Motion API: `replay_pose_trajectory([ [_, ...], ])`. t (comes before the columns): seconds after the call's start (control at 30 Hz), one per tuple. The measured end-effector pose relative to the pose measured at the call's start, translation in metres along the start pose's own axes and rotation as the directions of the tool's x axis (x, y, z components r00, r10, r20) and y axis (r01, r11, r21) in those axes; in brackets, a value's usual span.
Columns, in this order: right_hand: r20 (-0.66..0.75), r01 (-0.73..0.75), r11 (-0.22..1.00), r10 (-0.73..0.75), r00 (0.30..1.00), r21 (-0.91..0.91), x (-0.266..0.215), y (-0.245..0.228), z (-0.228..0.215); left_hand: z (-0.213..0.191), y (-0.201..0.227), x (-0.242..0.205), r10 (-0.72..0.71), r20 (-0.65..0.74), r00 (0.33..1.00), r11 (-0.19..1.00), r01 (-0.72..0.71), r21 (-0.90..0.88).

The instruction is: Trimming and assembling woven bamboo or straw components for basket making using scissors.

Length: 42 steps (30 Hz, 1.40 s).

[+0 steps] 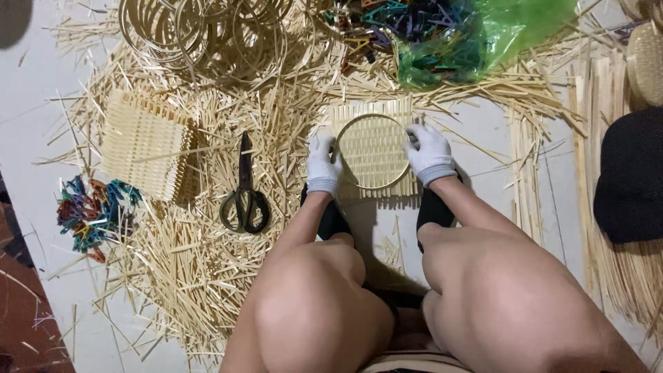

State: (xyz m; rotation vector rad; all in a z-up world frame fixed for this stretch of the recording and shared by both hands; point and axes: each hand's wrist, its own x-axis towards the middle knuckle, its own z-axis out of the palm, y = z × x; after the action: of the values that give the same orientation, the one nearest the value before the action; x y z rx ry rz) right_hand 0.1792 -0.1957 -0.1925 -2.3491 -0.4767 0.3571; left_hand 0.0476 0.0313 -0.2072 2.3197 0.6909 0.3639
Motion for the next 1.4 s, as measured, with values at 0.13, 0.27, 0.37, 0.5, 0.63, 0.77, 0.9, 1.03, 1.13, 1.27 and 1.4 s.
replay_pose_trajectory([
  [0.13, 0.061, -0.053, 0.998, 0.054, 0.997, -0.017, 0.006, -0.008, -0.008, -0.005, 0.008, 0.003, -0.099, 0.054, 0.994, 0.995, 0.099, 0.016],
  [0.27, 0.123, -0.119, 0.988, 0.131, 0.984, -0.099, 0.006, -0.011, -0.009, 0.010, -0.016, 0.001, -0.192, 0.068, 0.979, 0.981, 0.192, 0.001],
  [0.37, 0.103, -0.093, 0.994, 0.099, 0.990, -0.059, 0.007, -0.001, -0.003, 0.018, -0.028, 0.002, -0.224, 0.085, 0.971, 0.974, 0.225, -0.003],
  [0.5, 0.096, -0.107, 0.992, 0.101, 0.990, 0.060, 0.014, 0.026, 0.013, -0.007, 0.010, 0.016, -0.315, 0.142, 0.938, 0.949, 0.316, 0.020],
  [0.63, 0.120, -0.149, 0.985, 0.138, 0.983, 0.089, 0.017, 0.029, 0.011, 0.003, -0.002, 0.019, -0.270, 0.199, 0.942, 0.961, 0.250, 0.120],
  [0.77, 0.120, -0.110, 0.993, 0.105, 0.987, 0.039, 0.022, 0.015, 0.002, 0.027, -0.035, 0.022, -0.194, 0.164, 0.967, 0.981, 0.189, 0.047],
  [0.9, 0.112, -0.087, 0.995, 0.080, 0.990, 0.058, 0.020, 0.012, 0.000, 0.012, -0.018, 0.023, -0.326, 0.253, 0.911, 0.945, 0.310, 0.104],
  [1.03, 0.146, -0.106, 0.974, 0.077, 0.986, 0.201, 0.022, 0.004, -0.007, 0.022, -0.027, 0.031, -0.406, 0.304, 0.862, 0.898, 0.439, -0.045],
  [1.13, 0.258, -0.310, 0.924, 0.250, 0.933, 0.225, 0.019, 0.001, -0.007, 0.019, -0.033, 0.033, -0.404, 0.342, 0.849, 0.869, 0.472, -0.147],
  [1.27, 0.271, -0.333, 0.941, 0.307, 0.912, 0.054, 0.009, 0.017, -0.004, 0.005, -0.032, 0.029, -0.323, 0.387, 0.864, 0.916, 0.389, -0.103],
  [1.4, 0.265, -0.312, 0.950, 0.299, 0.917, 0.009, -0.012, 0.021, 0.000, 0.025, -0.060, -0.011, -0.270, 0.417, 0.868, 0.910, 0.371, -0.183],
])
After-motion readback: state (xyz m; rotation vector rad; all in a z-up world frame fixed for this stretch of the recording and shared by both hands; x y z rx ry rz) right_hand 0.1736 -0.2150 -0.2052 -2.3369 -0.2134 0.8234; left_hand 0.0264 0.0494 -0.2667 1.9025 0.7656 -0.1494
